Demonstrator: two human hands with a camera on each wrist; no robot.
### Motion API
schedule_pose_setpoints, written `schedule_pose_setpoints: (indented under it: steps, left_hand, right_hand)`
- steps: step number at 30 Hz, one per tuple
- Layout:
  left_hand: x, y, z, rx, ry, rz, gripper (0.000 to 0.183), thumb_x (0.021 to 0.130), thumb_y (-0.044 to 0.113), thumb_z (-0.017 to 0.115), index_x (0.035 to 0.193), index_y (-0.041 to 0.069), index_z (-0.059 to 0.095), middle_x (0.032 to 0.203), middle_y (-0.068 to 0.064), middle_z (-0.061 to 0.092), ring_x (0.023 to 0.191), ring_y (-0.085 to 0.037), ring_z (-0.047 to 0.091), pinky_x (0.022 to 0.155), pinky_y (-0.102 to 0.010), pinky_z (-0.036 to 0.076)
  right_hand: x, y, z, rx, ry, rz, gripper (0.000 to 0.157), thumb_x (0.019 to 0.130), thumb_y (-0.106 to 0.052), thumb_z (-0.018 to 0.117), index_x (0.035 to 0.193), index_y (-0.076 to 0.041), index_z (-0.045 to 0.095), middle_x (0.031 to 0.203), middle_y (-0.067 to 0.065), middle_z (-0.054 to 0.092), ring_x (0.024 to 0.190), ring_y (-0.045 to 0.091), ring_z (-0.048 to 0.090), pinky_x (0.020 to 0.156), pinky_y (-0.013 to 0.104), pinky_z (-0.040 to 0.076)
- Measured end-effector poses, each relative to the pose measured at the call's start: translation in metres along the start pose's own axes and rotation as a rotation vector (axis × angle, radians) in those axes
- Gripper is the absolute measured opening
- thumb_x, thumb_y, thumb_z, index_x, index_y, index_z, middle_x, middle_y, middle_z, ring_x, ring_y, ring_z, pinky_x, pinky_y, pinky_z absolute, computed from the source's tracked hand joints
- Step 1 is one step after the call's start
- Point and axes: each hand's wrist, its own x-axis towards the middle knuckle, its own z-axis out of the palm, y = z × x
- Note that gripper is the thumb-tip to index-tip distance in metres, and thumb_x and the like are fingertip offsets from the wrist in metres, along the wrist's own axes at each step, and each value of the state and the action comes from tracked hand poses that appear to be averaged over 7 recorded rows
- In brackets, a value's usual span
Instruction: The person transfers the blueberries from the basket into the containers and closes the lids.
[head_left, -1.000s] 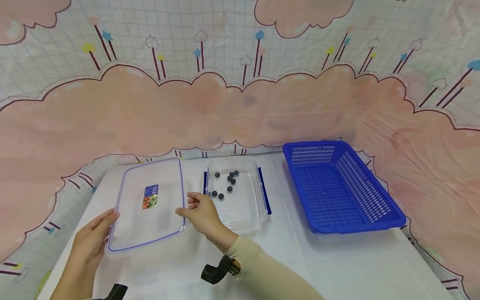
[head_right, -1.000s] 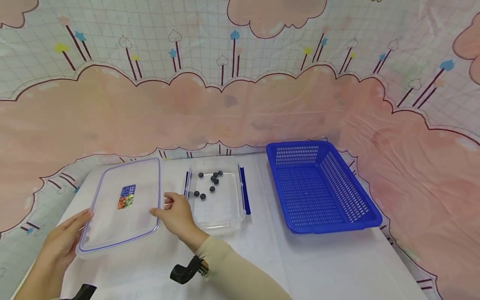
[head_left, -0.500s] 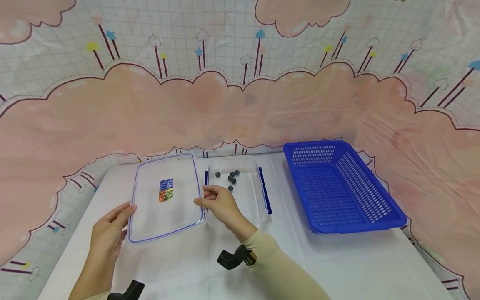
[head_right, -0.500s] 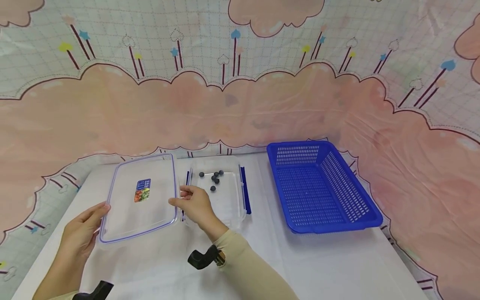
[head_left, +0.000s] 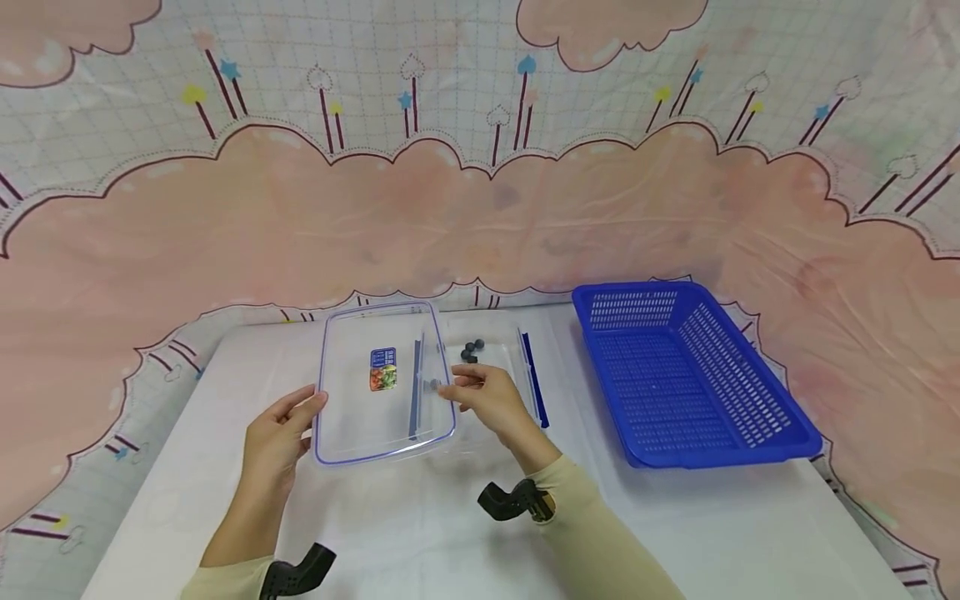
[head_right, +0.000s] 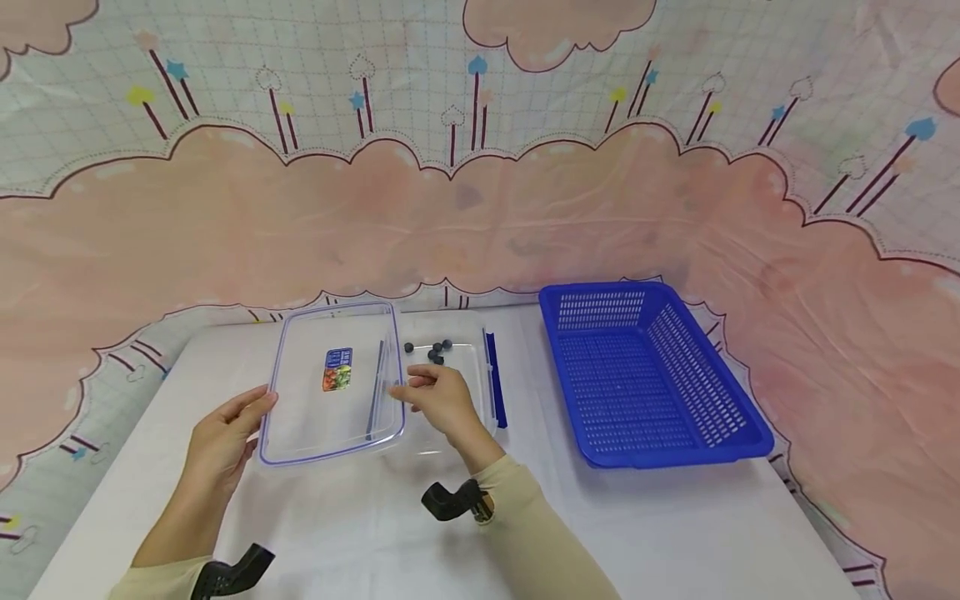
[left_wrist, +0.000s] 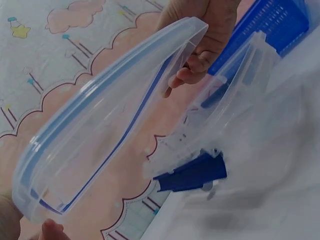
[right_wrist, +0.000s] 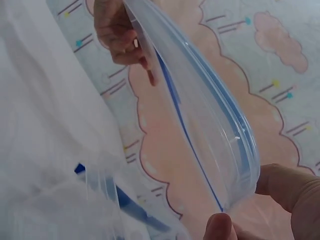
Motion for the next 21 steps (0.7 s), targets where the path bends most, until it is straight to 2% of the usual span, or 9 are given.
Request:
schedule_pose_setpoints:
  steps: [3, 5, 8, 15, 18, 21]
  left_hand:
    - [0.021, -0.021, 0.007, -0.028, -0.036, 0.023, 0.051, 0.071, 0.037, 0.075, 0.117, 0.020, 0.061, 0.093, -0.004, 0.060, 0.085, -0.022, 0.058, 0.058, -0.034, 0.051]
    - [0.025, -0.026, 0.014, -0.032, -0.039, 0.030, 0.051, 0.071, 0.037, 0.075, 0.117, 0.020, 0.061, 0.093, -0.004, 0.060, 0.083, -0.022, 0.059, 0.055, -0.032, 0.050]
    - [0.018, -0.019, 0.028, -0.042, -0.039, 0.039, 0.051, 0.070, 0.036, 0.076, 0.116, 0.018, 0.062, 0.091, -0.004, 0.060, 0.081, -0.021, 0.059, 0.053, -0.031, 0.050]
    - [-0.023, 0.023, 0.055, 0.023, -0.046, 0.046, 0.054, 0.073, 0.037, 0.073, 0.118, 0.012, 0.060, 0.087, -0.004, 0.056, 0.081, -0.022, 0.058, 0.053, -0.028, 0.049]
    - [-0.024, 0.025, 0.063, 0.040, -0.070, 0.044, 0.057, 0.074, 0.040, 0.072, 0.121, 0.011, 0.057, 0.091, -0.005, 0.055, 0.085, -0.025, 0.058, 0.054, -0.029, 0.049]
    - [-0.008, 0.008, 0.067, 0.031, -0.102, 0.036, 0.057, 0.072, 0.044, 0.071, 0.121, 0.018, 0.058, 0.095, -0.005, 0.057, 0.084, -0.022, 0.059, 0.053, -0.031, 0.050]
  right_hand:
    - [0.000, 0.003, -0.011, -0.013, 0.026, 0.011, 0.047, 0.075, -0.025, 0.073, 0.115, -0.005, 0.060, 0.090, 0.005, 0.058, 0.068, 0.017, 0.058, 0.063, 0.028, 0.049]
    - [0.000, 0.004, -0.016, -0.017, 0.046, 0.011, 0.046, 0.074, -0.025, 0.073, 0.114, -0.006, 0.061, 0.089, 0.005, 0.059, 0.067, 0.017, 0.057, 0.064, 0.029, 0.048]
    - [0.000, 0.007, -0.023, -0.018, 0.067, 0.013, 0.044, 0.074, -0.024, 0.074, 0.114, -0.007, 0.061, 0.090, 0.005, 0.060, 0.065, 0.018, 0.058, 0.064, 0.029, 0.048]
    - [-0.001, 0.013, -0.033, 0.005, 0.110, 0.014, 0.044, 0.074, -0.020, 0.074, 0.113, -0.004, 0.062, 0.091, 0.007, 0.062, 0.068, 0.018, 0.059, 0.067, 0.034, 0.051]
    - [-0.001, 0.015, -0.038, 0.026, 0.123, 0.022, 0.043, 0.074, -0.018, 0.074, 0.113, -0.004, 0.062, 0.093, 0.009, 0.061, 0.072, 0.017, 0.058, 0.067, 0.032, 0.051]
    - [-0.001, 0.018, -0.044, 0.055, 0.139, 0.028, 0.041, 0.075, -0.016, 0.073, 0.112, -0.004, 0.062, 0.095, 0.010, 0.060, 0.076, 0.018, 0.058, 0.066, 0.030, 0.051]
